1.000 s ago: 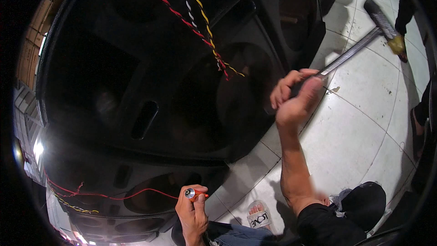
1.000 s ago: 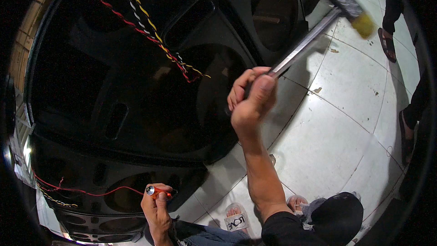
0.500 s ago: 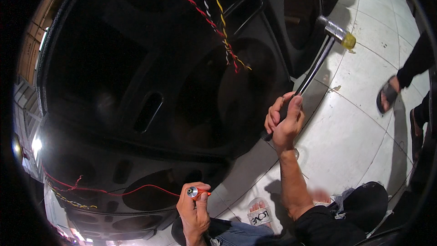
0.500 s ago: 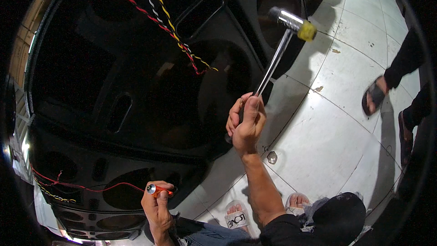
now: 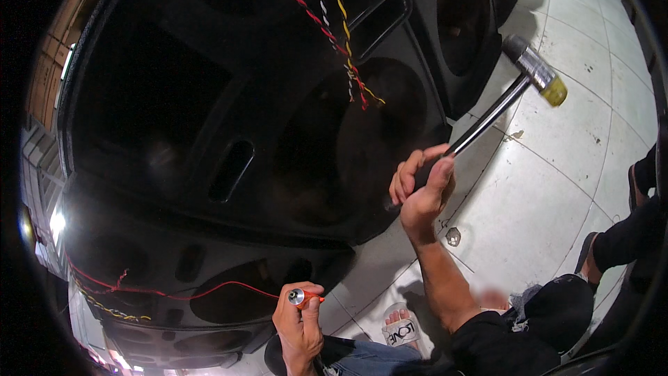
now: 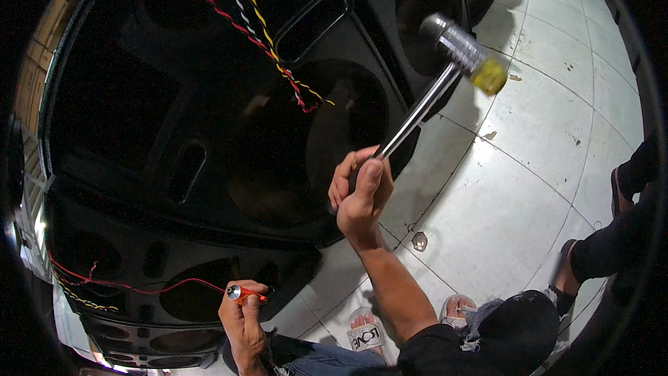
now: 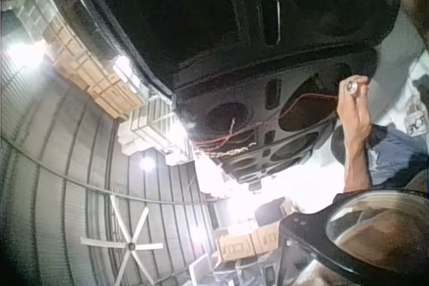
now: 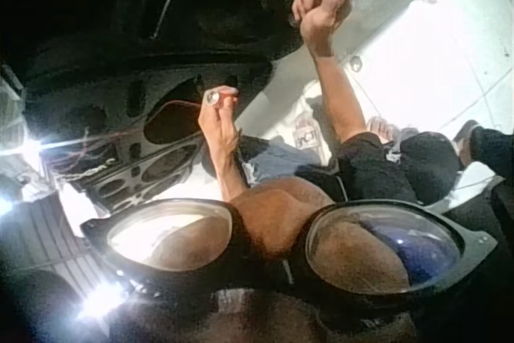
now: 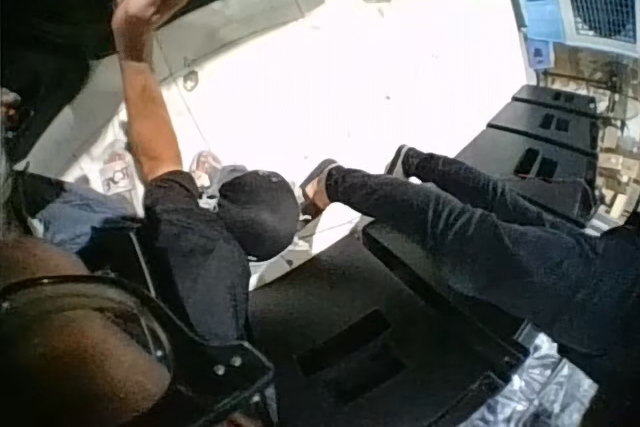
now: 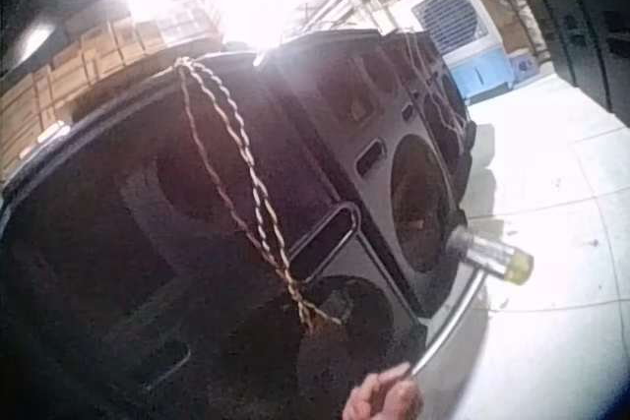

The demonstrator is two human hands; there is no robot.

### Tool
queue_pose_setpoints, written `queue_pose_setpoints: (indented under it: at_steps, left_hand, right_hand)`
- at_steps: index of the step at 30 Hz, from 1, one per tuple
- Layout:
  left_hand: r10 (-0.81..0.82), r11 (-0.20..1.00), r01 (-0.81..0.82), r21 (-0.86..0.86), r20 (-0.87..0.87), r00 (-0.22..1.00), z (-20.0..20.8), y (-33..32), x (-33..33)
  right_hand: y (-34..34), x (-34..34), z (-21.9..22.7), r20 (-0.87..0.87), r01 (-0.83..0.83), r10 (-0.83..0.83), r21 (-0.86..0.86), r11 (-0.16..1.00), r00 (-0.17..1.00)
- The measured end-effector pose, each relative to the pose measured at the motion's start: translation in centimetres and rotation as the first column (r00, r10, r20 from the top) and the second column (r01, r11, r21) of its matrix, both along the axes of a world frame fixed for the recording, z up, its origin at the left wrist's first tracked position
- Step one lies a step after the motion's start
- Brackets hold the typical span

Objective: The person uses a hammer to tap the back panel of a large black speaker and a red tool to adjust internal components. The person repeatedly hammers different sections of the speaker's back and manipulates wires and parts inside the speaker enclosure.

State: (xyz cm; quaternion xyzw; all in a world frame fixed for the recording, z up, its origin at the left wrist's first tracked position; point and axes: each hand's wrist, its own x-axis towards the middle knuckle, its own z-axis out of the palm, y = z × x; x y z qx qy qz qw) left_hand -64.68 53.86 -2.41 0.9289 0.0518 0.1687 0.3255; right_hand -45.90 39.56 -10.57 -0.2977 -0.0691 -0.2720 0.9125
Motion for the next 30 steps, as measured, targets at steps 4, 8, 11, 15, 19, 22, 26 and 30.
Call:
queue_pose_setpoints:
  at_steps: [4,8,11,15,19,22,26,30]
  left_hand:
    - [-0.012,1.000,0.012,0.008,-0.002,1.000,0.3,-0.2,0.2]
    - [-0.019,1.000,0.019,0.005,-0.015,1.000,0.2,-0.2,0.4]
    - [0.004,1.000,-0.004,-0.021,-0.017,1.000,0.3,-0.3,0.1]
    - [0.002,1.000,-0.002,-0.007,-0.005,1.000,-0.2,0.4,-0.1]
    - [0.002,1.000,-0.002,-0.021,-0.023,1.000,0.1,-0.3,0.5]
    - [-0.005,1.000,0.004,-0.014,-0.011,1.000,0.1,-0.2,0.4]
    - [0.015,0.999,-0.015,-0.038,0.004,1.000,0.3,0.1,-0.3]
    - [-0.021,0.999,0.020,-0.047,-0.021,1.000,0.2,-0.4,0.1]
  right_hand:
    - [-0.7,4.4,0.7,-0.036,0.189,-0.201,-0.219,0.957,0.979]
    - [-2.9,6.6,2.3,-0.386,-0.303,0.198,-0.232,0.924,0.901]
    - [-2.3,3.2,0.9,-0.295,-0.249,0.209,-0.106,0.963,0.932]
    - [0.1,-0.9,-0.9,-0.075,-0.078,0.087,0.118,0.990,0.993]
    - [2.8,2.7,-2.8,0.302,0.566,-0.516,-0.661,0.493,0.802]
    - [1.4,1.4,-1.9,-0.385,-0.258,0.096,-0.396,0.881,0.918]
    - [-1.0,1.7,0.6,-0.078,0.018,-0.017,0.020,1.000,0.997]
    - [-2.9,8.6,0.6,0.026,0.293,-0.302,-0.324,0.899,0.953]
